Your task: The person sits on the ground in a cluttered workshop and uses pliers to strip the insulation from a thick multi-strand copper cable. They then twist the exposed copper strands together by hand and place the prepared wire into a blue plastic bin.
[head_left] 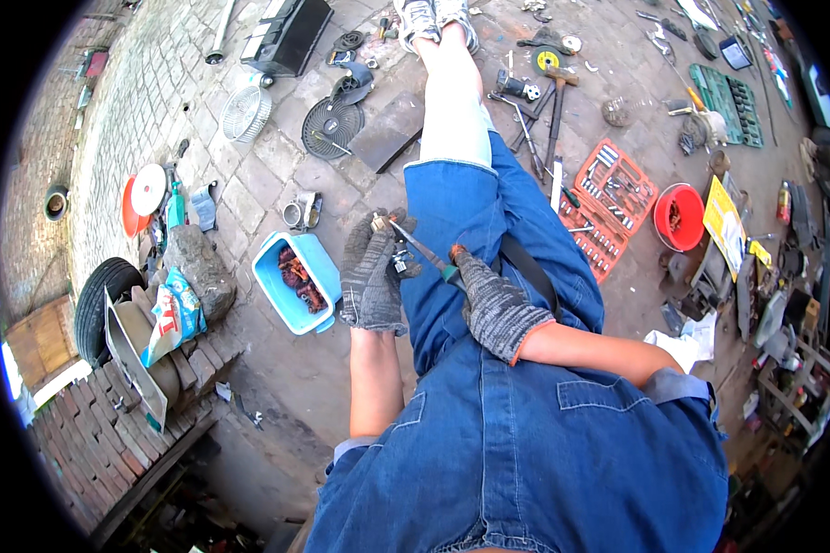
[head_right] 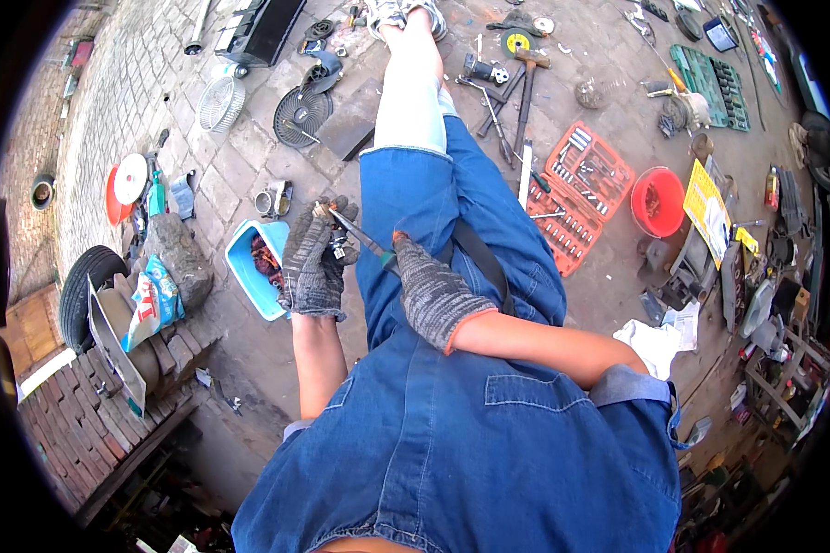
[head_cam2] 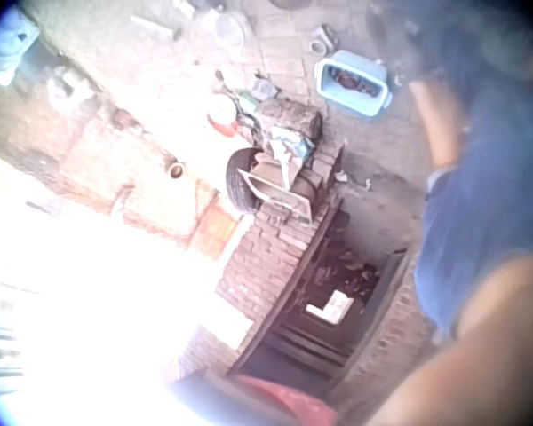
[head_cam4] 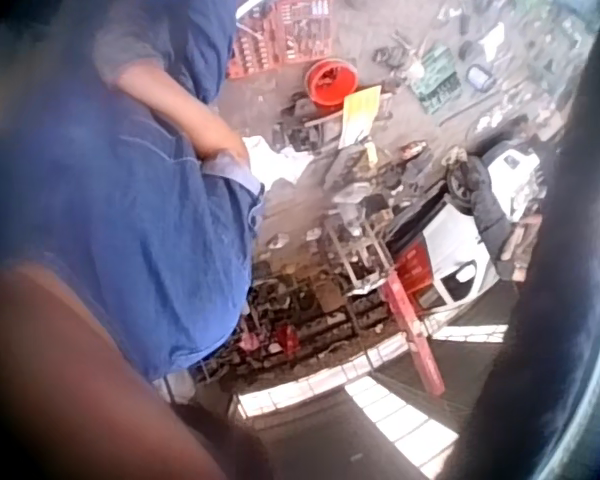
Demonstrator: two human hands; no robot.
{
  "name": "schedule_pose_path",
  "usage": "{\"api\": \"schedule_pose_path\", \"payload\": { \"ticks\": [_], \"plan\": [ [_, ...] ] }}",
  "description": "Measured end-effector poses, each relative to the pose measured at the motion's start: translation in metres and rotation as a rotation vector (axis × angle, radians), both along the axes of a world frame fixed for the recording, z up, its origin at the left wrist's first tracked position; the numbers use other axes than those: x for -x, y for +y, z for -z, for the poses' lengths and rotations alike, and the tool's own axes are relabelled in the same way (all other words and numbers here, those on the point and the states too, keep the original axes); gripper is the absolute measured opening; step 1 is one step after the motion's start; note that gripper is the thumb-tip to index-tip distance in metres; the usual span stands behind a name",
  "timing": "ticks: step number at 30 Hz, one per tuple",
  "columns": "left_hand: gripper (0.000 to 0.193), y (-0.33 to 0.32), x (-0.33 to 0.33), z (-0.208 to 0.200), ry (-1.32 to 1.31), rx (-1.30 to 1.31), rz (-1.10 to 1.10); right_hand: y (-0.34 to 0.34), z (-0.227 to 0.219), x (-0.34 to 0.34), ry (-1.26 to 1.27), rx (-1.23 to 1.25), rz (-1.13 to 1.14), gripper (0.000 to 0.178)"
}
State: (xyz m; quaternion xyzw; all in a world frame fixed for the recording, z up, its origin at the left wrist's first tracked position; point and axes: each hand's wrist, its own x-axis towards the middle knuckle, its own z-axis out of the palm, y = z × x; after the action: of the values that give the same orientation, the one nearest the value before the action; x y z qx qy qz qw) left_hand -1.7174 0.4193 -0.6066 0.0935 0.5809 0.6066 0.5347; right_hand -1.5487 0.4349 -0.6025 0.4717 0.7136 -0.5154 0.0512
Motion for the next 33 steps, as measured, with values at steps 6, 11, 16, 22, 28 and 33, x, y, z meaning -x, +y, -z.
{"api": "schedule_pose_path", "payload": {
  "ticks": [6, 11, 16, 22, 28, 33],
  "plan": [
    [0.033, -0.003, -0.013, -0.002, -0.009, -0.026, -0.033, -0.004, 0.008, 0.0, 0.085, -0.084, 0.018, 0.063],
    [0.027, -0.002, -0.02, 0.004, -0.013, -0.014, -0.104, -0.013, 0.018, 0.001, 0.068, -0.263, 0.004, 0.056],
    [0.024, -0.007, -0.024, 0.011, -0.027, 0.027, -0.104, -0.014, 0.017, -0.001, 0.195, -0.1, 0.112, 0.052],
    [0.021, 0.0, -0.031, 0.005, -0.026, -0.035, -0.111, 0.001, 0.031, -0.009, 0.223, 0.28, 0.054, 0.05],
    [0.022, 0.0, -0.035, 0.005, 0.372, -0.06, -0.089, -0.003, 0.028, -0.001, 0.149, 0.019, 0.137, 0.037],
    [0.026, -0.002, -0.017, 0.03, 0.605, -0.058, -0.05, -0.002, 0.02, 0.0, 0.197, 0.024, 0.125, 0.04]
  ]
}}
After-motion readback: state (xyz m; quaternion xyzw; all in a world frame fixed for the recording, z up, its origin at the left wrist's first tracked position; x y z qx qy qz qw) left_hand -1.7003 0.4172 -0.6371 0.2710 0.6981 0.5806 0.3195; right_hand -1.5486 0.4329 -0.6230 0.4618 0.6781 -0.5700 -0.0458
